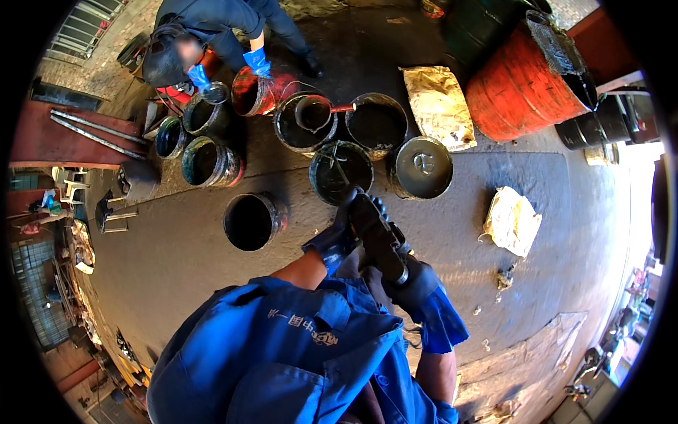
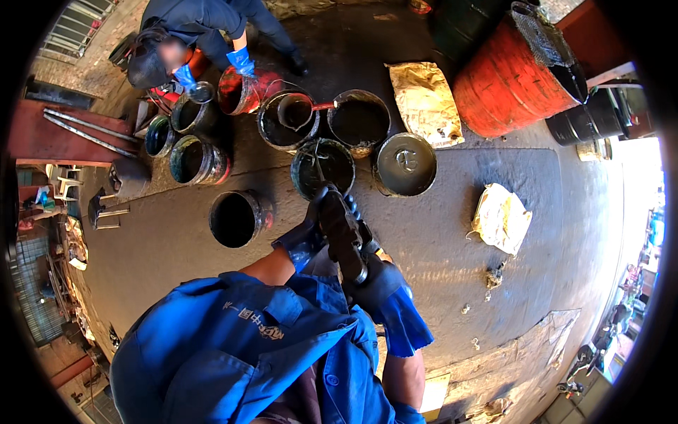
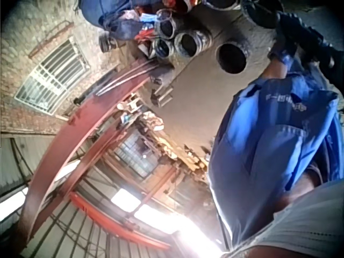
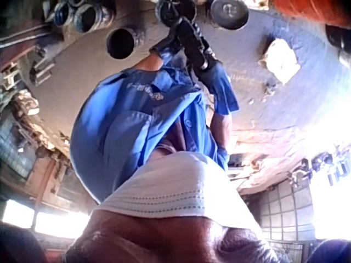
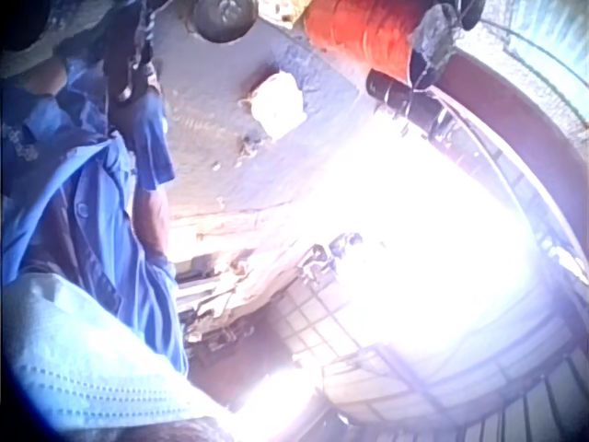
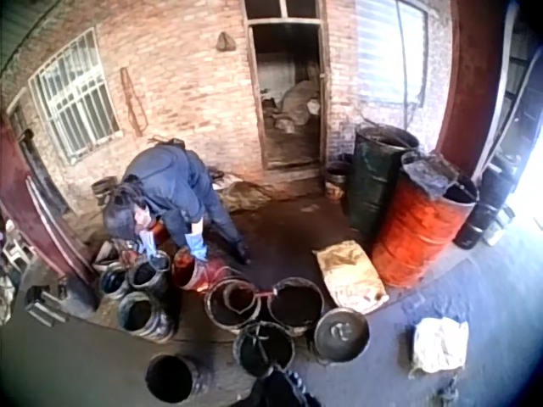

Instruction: The person uses a drill with a mixing attachment to stir a dark liquid in a bucket. After mixing, the person removes the attachment and wipes it clean with a cloth on the floor.

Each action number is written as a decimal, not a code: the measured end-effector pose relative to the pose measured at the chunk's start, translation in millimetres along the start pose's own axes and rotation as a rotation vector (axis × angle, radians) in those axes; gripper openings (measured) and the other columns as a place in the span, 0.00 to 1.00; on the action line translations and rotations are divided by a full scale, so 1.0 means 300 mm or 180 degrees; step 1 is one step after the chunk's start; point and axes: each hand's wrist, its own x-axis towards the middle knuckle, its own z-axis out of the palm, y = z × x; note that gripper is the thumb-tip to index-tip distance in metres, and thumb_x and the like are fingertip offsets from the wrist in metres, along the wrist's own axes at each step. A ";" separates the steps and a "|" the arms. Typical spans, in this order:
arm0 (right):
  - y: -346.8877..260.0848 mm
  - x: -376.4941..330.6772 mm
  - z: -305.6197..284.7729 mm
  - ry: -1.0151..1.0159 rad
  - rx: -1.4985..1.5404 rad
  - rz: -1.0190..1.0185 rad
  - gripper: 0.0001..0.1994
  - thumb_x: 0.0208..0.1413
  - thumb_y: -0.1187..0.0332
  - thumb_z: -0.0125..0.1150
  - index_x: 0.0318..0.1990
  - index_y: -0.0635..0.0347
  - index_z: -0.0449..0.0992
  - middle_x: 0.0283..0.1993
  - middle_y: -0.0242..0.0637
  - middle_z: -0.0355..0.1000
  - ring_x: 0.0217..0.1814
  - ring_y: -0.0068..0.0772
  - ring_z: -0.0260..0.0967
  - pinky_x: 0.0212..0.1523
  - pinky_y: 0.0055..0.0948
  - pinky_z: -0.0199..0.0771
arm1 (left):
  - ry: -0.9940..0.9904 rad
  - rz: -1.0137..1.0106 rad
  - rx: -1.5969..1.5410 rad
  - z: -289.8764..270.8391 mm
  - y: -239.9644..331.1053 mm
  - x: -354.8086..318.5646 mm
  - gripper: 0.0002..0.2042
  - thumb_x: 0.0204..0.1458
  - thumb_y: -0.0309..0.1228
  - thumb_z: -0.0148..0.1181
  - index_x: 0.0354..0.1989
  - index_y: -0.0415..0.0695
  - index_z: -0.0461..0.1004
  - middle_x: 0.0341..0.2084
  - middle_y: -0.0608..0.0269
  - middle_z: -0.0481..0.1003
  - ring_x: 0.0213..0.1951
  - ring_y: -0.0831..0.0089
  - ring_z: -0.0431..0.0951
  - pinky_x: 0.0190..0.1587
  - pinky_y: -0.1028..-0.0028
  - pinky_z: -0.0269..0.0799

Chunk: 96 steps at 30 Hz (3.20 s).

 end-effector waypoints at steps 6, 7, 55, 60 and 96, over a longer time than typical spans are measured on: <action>-0.008 -0.013 0.014 0.0092 0.0573 0.0328 0.18 0.49 0.63 0.70 0.46 0.60 0.79 0.31 0.42 0.80 0.32 0.28 0.80 0.34 0.33 0.79 | -0.0850 -0.0663 -0.0152 -0.065 0.028 0.082 0.30 0.57 0.61 0.50 0.46 0.43 0.73 0.40 0.51 0.77 0.45 0.51 0.77 0.52 0.50 0.73; 0.041 -0.011 0.044 0.0334 0.0707 0.0207 0.17 0.49 0.63 0.71 0.45 0.61 0.78 0.31 0.40 0.80 0.32 0.25 0.79 0.33 0.31 0.79 | -0.0457 -0.0578 0.0075 -0.054 0.015 0.089 0.29 0.58 0.60 0.51 0.45 0.42 0.73 0.40 0.52 0.77 0.44 0.51 0.78 0.52 0.51 0.74; -0.044 0.033 0.019 0.0289 0.0503 0.0578 0.19 0.48 0.60 0.69 0.48 0.56 0.79 0.41 0.50 0.80 0.45 0.53 0.79 0.44 0.41 0.78 | -0.0221 -0.0849 -0.0103 -0.039 -0.048 0.112 0.27 0.56 0.60 0.53 0.44 0.45 0.74 0.39 0.52 0.77 0.42 0.51 0.77 0.50 0.51 0.74; -0.077 0.161 0.020 0.0324 -0.0225 -0.0459 0.18 0.50 0.63 0.67 0.50 0.53 0.78 0.31 0.45 0.80 0.33 0.41 0.81 0.35 0.40 0.79 | -0.1134 -0.0393 -0.0630 -0.060 0.102 0.071 0.31 0.55 0.64 0.50 0.45 0.45 0.73 0.38 0.57 0.77 0.42 0.58 0.77 0.50 0.55 0.74; 0.161 -0.024 -0.094 0.0149 0.0472 0.0073 0.15 0.50 0.66 0.72 0.44 0.57 0.80 0.26 0.33 0.77 0.22 0.21 0.73 0.24 0.28 0.75 | -0.0019 -0.0086 -0.0263 0.103 -0.144 0.059 0.24 0.56 0.56 0.58 0.40 0.43 0.73 0.35 0.54 0.76 0.42 0.55 0.78 0.51 0.51 0.74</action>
